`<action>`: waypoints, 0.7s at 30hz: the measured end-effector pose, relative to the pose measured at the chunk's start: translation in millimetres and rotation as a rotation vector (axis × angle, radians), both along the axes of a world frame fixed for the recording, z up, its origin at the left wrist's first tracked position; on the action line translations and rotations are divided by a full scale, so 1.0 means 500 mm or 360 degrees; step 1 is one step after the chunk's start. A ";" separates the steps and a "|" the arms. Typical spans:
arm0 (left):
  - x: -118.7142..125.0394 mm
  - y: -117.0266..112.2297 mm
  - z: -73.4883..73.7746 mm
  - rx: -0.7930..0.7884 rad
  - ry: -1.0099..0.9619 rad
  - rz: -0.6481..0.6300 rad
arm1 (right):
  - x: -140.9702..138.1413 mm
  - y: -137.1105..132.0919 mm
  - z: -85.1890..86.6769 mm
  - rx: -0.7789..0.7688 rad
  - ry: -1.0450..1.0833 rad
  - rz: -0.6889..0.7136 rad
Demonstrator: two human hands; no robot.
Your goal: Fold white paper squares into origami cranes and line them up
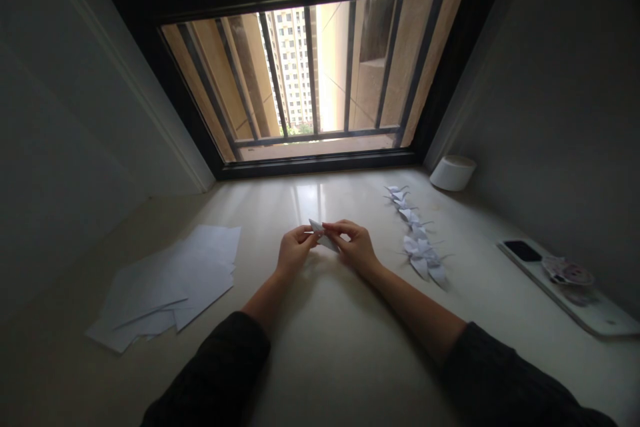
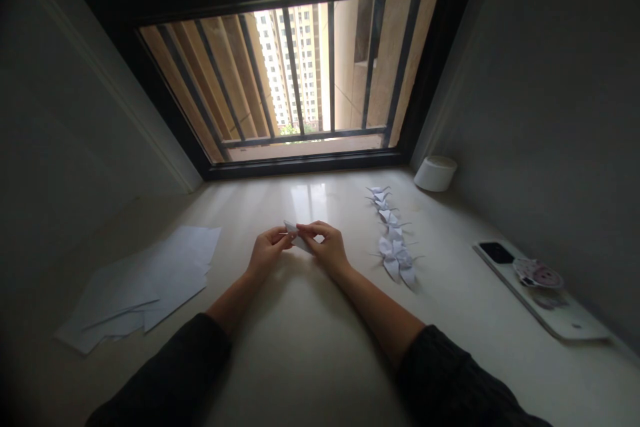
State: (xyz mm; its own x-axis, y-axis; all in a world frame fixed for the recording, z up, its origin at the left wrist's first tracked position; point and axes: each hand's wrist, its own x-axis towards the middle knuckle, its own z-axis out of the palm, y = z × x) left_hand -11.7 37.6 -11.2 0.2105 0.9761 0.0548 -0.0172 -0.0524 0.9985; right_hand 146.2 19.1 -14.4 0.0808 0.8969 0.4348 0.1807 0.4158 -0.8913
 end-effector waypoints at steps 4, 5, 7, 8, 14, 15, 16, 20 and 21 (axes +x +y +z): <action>-0.002 -0.001 0.000 -0.0004 0.0013 -0.0009 | -0.001 -0.001 -0.001 0.0039 -0.0055 0.0011; -0.002 -0.001 0.001 -0.0010 0.0017 -0.0007 | -0.002 -0.002 0.000 0.0035 -0.0062 0.0014; -0.003 -0.003 0.004 -0.0013 0.0023 -0.0003 | -0.002 -0.003 0.003 0.0018 -0.0073 0.0016; -0.003 -0.004 0.005 -0.0013 0.0025 -0.0002 | -0.002 -0.004 0.005 0.0005 -0.0078 0.0017; -0.001 -0.009 0.015 0.0019 -0.0004 0.0058 | -0.007 -0.010 0.015 -0.0167 0.0039 0.0081; 0.000 -0.009 0.016 0.0043 0.0000 0.0089 | -0.008 -0.009 0.015 -0.0233 0.0096 0.0089; 0.000 -0.009 0.016 0.0079 0.0011 0.0121 | -0.009 -0.008 0.014 -0.0303 0.0142 0.0090; 0.001 -0.006 0.012 0.0218 0.0067 0.0224 | -0.010 -0.003 0.005 -0.0418 0.0142 0.0095; 0.001 -0.005 0.011 0.0221 0.0078 0.0239 | -0.010 -0.002 0.004 -0.0422 0.0128 0.0108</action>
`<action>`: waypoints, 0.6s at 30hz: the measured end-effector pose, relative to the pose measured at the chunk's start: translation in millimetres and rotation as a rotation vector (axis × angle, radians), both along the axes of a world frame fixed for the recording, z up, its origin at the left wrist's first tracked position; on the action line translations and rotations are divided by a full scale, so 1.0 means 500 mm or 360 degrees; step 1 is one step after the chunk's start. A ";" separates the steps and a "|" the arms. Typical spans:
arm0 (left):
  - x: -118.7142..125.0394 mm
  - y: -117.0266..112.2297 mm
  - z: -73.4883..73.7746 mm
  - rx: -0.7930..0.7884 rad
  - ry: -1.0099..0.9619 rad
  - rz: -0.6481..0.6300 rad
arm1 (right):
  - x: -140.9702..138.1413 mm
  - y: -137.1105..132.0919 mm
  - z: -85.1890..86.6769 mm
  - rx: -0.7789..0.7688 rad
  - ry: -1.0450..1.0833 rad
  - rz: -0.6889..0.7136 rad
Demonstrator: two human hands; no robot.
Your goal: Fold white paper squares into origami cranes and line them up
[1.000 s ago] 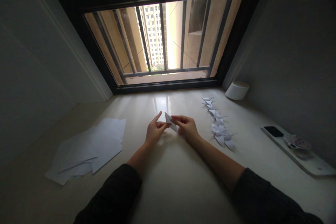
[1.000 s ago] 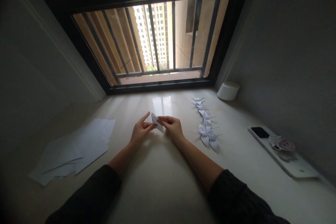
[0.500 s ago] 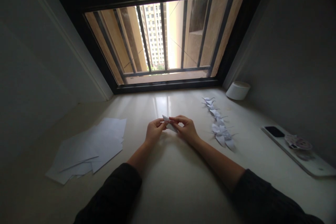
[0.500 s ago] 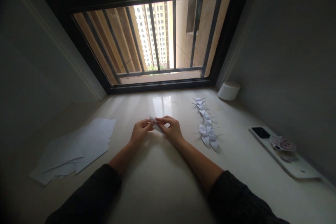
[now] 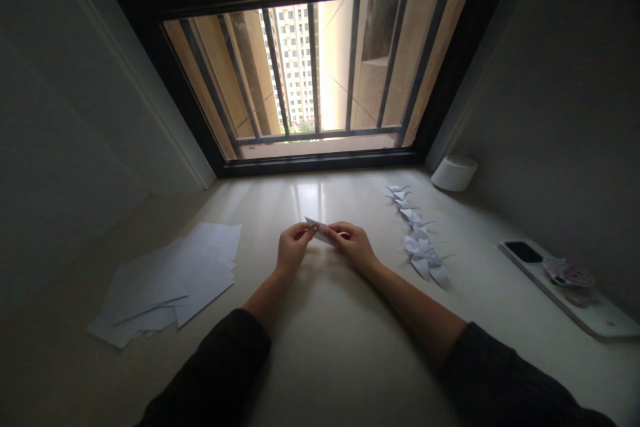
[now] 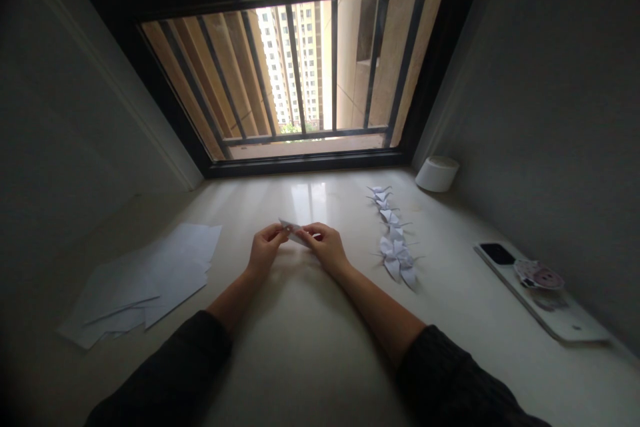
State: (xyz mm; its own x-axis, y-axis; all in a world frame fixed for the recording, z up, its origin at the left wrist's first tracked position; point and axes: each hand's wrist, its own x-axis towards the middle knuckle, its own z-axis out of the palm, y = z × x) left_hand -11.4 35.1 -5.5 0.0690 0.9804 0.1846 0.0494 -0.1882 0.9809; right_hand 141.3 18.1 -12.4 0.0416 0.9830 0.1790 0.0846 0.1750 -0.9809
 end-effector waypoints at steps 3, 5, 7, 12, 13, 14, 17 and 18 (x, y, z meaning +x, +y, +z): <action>-0.001 0.000 -0.002 -0.0024 0.0031 0.0007 | 0.000 0.000 -0.001 -0.0031 -0.0023 0.0048; -0.001 -0.001 0.000 -0.0027 0.0040 -0.0013 | 0.000 0.000 -0.001 -0.0052 -0.0040 0.0061; -0.001 -0.004 0.004 -0.0026 0.0033 -0.0020 | -0.001 -0.001 -0.002 -0.0063 -0.0051 0.0074; 0.001 -0.010 0.020 -0.0080 -0.0011 -0.0002 | -0.001 -0.002 -0.006 -0.0114 -0.0055 0.0100; 0.002 -0.011 0.022 -0.0078 -0.0009 0.0000 | -0.001 -0.003 -0.006 -0.0109 -0.0058 0.0105; 0.002 -0.013 0.024 -0.0065 0.0000 -0.0003 | -0.001 -0.004 -0.005 -0.0102 -0.0063 0.0113; 0.001 -0.015 0.026 -0.0005 0.0044 -0.0007 | -0.001 -0.007 -0.002 -0.0099 -0.0074 0.0130; 0.001 -0.016 0.026 0.0003 0.0049 -0.0005 | -0.001 -0.008 -0.001 -0.0102 -0.0073 0.0134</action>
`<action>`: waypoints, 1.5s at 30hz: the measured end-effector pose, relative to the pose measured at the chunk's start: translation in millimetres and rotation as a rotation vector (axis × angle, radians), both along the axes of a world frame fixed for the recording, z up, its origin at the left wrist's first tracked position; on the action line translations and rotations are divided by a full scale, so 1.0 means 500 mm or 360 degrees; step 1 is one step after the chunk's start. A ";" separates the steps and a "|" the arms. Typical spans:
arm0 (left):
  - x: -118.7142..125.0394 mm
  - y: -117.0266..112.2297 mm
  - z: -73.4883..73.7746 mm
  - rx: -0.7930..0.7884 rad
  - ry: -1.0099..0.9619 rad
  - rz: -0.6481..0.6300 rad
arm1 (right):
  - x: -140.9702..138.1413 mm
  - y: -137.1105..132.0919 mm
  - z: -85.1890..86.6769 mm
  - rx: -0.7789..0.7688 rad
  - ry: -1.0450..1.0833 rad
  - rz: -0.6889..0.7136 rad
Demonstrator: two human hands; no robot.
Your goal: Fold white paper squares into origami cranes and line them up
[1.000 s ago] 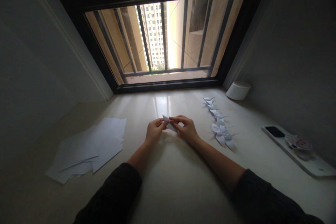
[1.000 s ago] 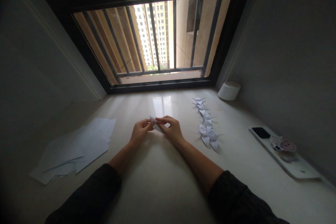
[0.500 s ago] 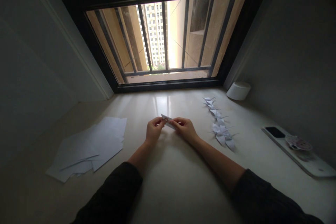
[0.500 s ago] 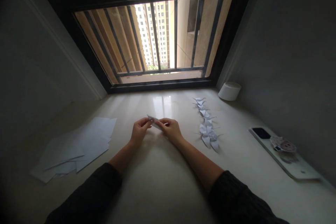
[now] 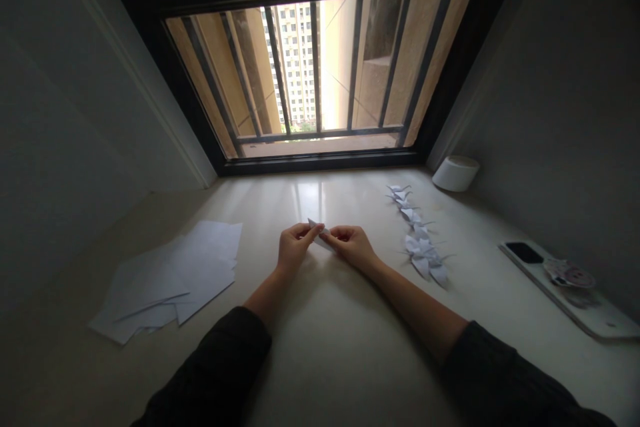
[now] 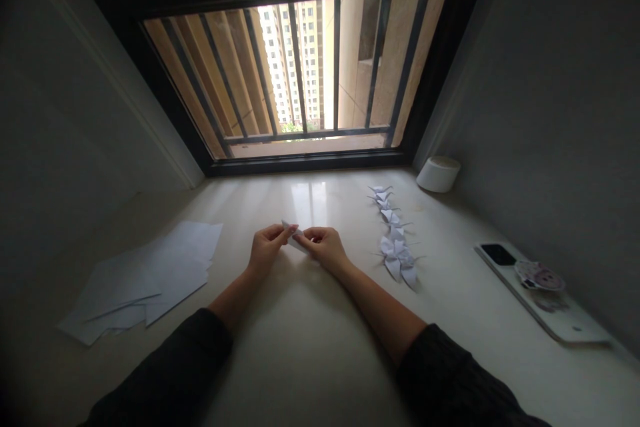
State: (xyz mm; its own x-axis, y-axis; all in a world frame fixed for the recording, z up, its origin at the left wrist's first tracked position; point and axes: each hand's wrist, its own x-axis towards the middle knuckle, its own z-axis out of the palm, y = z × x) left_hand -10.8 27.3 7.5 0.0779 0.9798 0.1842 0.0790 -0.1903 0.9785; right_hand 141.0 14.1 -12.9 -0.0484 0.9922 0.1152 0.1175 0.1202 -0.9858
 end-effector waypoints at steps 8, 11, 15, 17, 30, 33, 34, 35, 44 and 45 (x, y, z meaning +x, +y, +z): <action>-0.002 0.006 -0.006 -0.0160 -0.0194 0.0022 | -0.002 -0.002 0.007 -0.0053 0.0015 0.0034; -0.006 0.012 -0.013 -0.0216 -0.0256 0.0080 | -0.002 -0.002 0.007 -0.0075 0.0011 0.0051; -0.008 0.015 -0.019 -0.0229 -0.0304 0.0094 | -0.002 -0.002 0.007 -0.0090 0.0003 0.0053; -0.009 0.015 -0.021 -0.0239 -0.0326 0.0087 | -0.002 -0.002 0.006 -0.0073 -0.0008 0.0049; -0.007 0.013 -0.014 -0.0187 -0.0175 -0.0004 | 0.001 -0.006 0.018 -0.0097 0.0079 0.0004; -0.005 0.010 -0.015 -0.0127 -0.0004 -0.0109 | 0.000 -0.006 0.017 -0.0100 0.0121 -0.0016; -0.005 0.010 -0.016 -0.0123 0.0026 -0.0108 | 0.000 -0.005 0.015 -0.0098 0.0125 -0.0013; -0.005 0.009 -0.017 -0.0124 0.0038 -0.0097 | 0.000 -0.004 0.013 -0.0097 0.0128 -0.0005; -0.003 0.013 -0.019 -0.0200 -0.0145 0.0072 | -0.002 0.002 -0.007 -0.0034 -0.0072 0.0058; -0.003 0.014 -0.019 -0.0215 -0.0168 0.0097 | -0.002 0.002 -0.007 -0.0012 -0.0120 0.0064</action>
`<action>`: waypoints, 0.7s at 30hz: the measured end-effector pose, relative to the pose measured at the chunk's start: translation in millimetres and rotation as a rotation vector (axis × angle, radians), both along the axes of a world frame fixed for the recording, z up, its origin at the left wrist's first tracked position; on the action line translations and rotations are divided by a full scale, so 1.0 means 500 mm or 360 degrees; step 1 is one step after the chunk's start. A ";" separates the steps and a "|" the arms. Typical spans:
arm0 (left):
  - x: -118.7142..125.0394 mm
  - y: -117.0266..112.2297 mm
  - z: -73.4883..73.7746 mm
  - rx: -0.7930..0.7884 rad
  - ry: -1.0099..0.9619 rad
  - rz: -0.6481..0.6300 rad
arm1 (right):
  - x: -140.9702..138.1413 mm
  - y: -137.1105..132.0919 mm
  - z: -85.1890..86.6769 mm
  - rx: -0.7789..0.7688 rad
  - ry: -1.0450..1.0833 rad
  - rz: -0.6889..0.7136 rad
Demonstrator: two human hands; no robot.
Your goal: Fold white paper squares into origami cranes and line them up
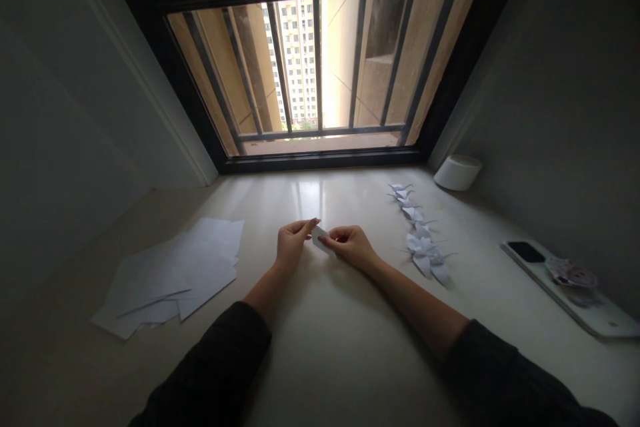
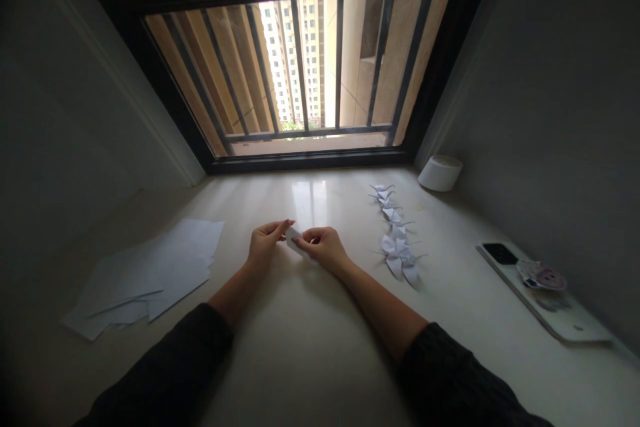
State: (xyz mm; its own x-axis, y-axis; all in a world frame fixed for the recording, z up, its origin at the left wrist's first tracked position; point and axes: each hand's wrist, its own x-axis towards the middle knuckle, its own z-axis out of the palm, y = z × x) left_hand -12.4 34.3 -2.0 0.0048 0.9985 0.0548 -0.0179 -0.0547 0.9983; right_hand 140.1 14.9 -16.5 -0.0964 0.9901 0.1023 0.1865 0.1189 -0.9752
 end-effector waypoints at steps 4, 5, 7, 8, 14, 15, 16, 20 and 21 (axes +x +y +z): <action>-0.001 0.000 -0.002 0.0007 -0.0003 0.0037 | -0.001 -0.002 0.002 0.0016 -0.0054 -0.0011; -0.001 -0.001 -0.002 0.0020 0.0003 0.0041 | -0.001 -0.002 0.003 0.0015 -0.0050 -0.0013; 0.000 -0.002 -0.001 0.0039 0.0020 0.0044 | -0.001 -0.004 0.005 0.0015 -0.0038 -0.0016; 0.000 -0.003 -0.001 0.0048 0.0028 0.0040 | -0.001 -0.004 0.005 0.0016 -0.0029 -0.0020; 0.002 -0.006 0.001 0.0121 0.0207 -0.0141 | 0.001 -0.001 0.009 0.0039 0.0181 -0.0150; 0.002 -0.007 0.000 0.0129 0.0266 -0.0161 | 0.002 0.000 0.010 0.0035 0.0239 -0.0171; 0.003 -0.008 0.000 0.0136 0.0311 -0.0167 | 0.002 0.001 0.011 0.0024 0.0286 -0.0181; 0.003 -0.010 0.002 0.0149 0.0320 -0.0113 | 0.003 0.004 0.012 -0.0022 0.0319 -0.0168; 0.003 -0.010 0.002 0.0153 0.0313 -0.0105 | 0.004 0.004 0.011 -0.0024 0.0308 -0.0163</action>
State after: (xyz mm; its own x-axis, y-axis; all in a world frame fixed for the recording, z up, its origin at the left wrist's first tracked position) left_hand -11.0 29.3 -0.8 0.0898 0.9859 0.1415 0.1698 -0.1551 0.9732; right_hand 141.9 17.1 -10.9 0.0245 0.9952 0.0945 0.0060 0.0944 -0.9955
